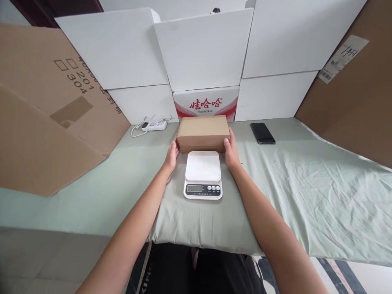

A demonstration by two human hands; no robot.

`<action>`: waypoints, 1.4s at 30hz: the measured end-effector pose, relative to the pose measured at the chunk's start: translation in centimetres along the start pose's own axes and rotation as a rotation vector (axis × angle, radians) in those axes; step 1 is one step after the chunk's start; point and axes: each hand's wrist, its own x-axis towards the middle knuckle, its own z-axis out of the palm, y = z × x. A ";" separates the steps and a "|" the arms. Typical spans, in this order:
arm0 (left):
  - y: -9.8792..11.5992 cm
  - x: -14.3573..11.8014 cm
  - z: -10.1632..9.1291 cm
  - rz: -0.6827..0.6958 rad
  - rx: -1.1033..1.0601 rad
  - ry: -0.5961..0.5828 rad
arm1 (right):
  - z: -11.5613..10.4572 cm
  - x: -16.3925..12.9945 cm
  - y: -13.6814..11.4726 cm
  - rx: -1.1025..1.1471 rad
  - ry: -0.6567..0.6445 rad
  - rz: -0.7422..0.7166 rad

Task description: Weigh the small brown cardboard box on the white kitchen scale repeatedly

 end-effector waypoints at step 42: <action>4.9 -13.5 -1.8 0.212 0.003 -0.019 | -3.9 -10.1 -9.2 -0.079 0.061 -0.014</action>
